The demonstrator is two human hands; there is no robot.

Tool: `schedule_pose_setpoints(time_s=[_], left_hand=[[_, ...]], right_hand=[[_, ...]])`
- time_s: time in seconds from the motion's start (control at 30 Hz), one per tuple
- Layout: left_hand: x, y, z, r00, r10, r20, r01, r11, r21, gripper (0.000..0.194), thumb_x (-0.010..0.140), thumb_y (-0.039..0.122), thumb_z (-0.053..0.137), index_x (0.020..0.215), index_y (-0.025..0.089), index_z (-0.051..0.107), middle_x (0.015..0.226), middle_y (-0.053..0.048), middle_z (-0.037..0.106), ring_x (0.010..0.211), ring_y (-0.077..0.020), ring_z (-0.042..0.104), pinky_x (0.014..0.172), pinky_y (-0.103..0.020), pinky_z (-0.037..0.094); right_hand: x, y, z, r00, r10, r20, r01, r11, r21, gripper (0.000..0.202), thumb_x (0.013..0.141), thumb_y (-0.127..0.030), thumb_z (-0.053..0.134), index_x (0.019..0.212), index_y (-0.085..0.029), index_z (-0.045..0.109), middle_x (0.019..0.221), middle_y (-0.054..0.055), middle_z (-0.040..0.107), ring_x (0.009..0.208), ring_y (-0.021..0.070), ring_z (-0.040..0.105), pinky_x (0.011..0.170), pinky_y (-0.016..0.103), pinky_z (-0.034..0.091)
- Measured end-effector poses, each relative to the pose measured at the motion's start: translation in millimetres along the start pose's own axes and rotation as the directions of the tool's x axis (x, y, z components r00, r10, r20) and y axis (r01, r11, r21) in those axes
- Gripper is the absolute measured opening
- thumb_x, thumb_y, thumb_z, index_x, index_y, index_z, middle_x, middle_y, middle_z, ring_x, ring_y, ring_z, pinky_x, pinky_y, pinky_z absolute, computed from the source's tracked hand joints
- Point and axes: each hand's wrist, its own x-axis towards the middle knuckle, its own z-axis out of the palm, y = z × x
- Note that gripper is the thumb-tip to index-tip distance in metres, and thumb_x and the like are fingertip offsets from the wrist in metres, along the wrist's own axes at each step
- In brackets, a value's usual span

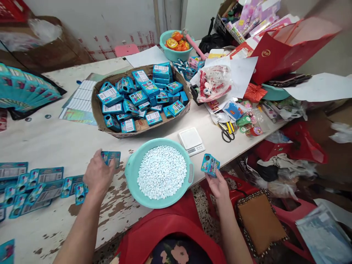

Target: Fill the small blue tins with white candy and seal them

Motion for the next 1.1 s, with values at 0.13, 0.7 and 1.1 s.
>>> schedule_pose_setpoints(time_s=[0.13,0.7,1.1], left_hand=[[-0.5,-24.2,40.0,0.98,-0.089,0.178,0.066,0.989,0.131,0.06,0.084,0.043,0.046,0.136,0.012,0.039,0.11,-0.022,0.06,0.103,-0.0389,0.053,0.073,-0.047,0.047],[-108.1,114.0,3.5,0.38,0.861,0.339,-0.093,0.4,-0.912,0.037,0.076,0.048,0.062,0.101,0.021,0.055,0.095,-0.002,0.06,0.086,-0.0187,0.054,0.076,-0.028,0.043],[-80.0,91.9,95.8,0.889,0.264,0.374,-0.118,0.922,-0.37,0.047,0.086,0.05,0.043,0.115,0.015,0.054,0.117,-0.017,0.053,0.112,-0.0318,0.045,0.093,-0.045,0.035]], right_hand=[[-11.7,0.3,5.8,0.991,0.073,0.108,-0.074,0.997,0.003,0.034,0.068,-0.032,0.076,0.1,-0.032,0.066,0.108,-0.004,0.07,0.096,0.0156,0.064,0.084,0.034,0.054],[-82.3,46.2,76.8,0.901,0.04,0.431,0.129,0.925,-0.357,0.072,0.069,-0.065,0.063,0.128,-0.027,0.051,0.128,0.006,0.057,0.116,0.0256,0.054,0.093,0.04,0.047],[-67.1,28.2,52.0,0.969,-0.153,0.192,0.233,0.817,-0.527,0.049,0.064,-0.035,0.077,0.108,-0.02,0.06,0.093,0.004,0.069,0.079,0.0208,0.064,0.072,0.034,0.053]])
